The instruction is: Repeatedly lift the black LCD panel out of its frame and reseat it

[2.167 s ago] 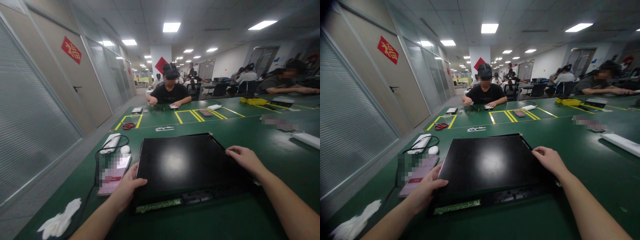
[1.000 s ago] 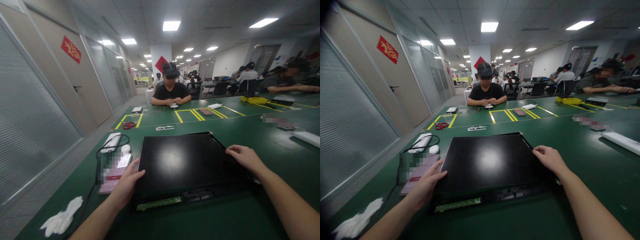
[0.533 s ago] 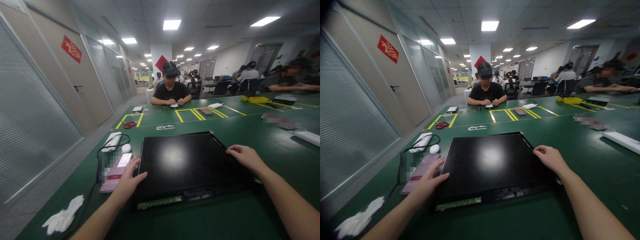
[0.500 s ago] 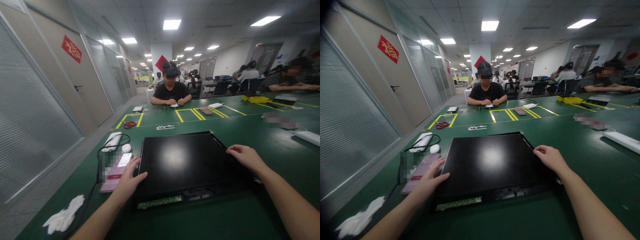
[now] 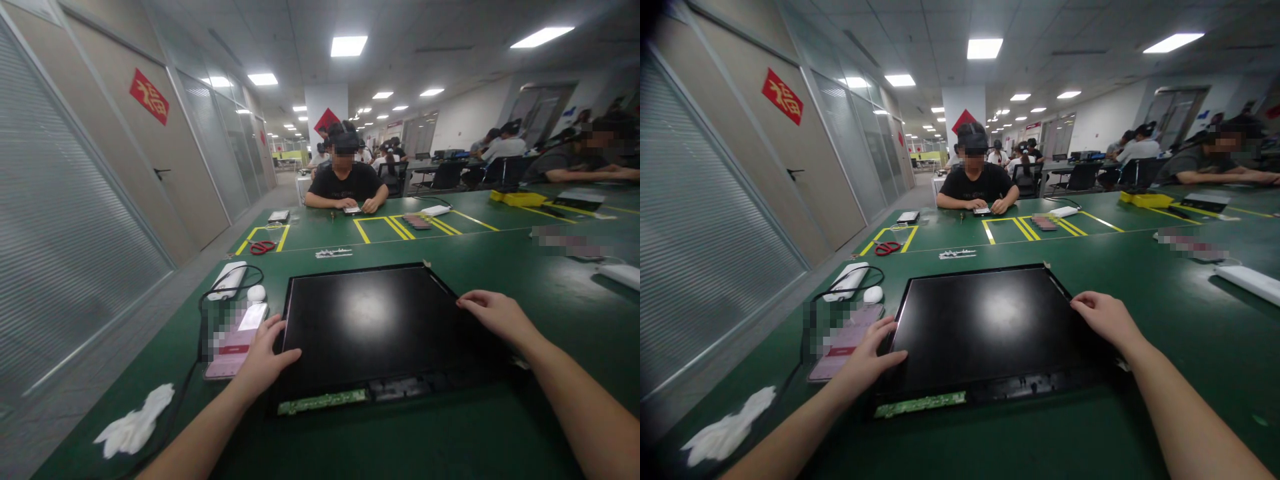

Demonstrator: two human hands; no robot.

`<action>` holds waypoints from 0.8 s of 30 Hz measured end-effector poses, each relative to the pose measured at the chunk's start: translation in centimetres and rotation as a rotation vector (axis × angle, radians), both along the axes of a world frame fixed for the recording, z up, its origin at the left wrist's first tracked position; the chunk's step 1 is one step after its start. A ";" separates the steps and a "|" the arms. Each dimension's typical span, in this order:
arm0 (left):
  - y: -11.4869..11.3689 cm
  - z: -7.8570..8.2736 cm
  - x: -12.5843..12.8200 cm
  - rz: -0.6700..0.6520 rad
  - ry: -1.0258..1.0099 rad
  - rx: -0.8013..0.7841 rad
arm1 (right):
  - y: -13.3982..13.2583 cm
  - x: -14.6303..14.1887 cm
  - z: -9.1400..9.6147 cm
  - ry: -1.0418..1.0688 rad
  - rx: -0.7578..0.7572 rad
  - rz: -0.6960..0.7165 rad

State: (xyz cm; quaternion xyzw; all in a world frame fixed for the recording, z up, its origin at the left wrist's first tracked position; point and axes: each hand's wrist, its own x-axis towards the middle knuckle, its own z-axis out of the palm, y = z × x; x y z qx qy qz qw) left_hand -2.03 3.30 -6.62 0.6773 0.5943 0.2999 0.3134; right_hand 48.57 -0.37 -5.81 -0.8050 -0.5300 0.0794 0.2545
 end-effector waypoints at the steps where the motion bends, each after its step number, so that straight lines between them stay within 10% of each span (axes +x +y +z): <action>1: 0.0 -0.1 0.0 0.000 0.008 0.002 | 0.0 -0.1 0.0 0.002 -0.005 -0.003; 18: -0.8 0.4 0.6 -0.064 0.105 0.093 | 0.1 0.3 -0.5 -0.009 0.046 0.012; 24: -2.2 2.6 0.6 -0.284 0.283 0.234 | 0.1 0.2 -0.4 0.014 0.037 0.006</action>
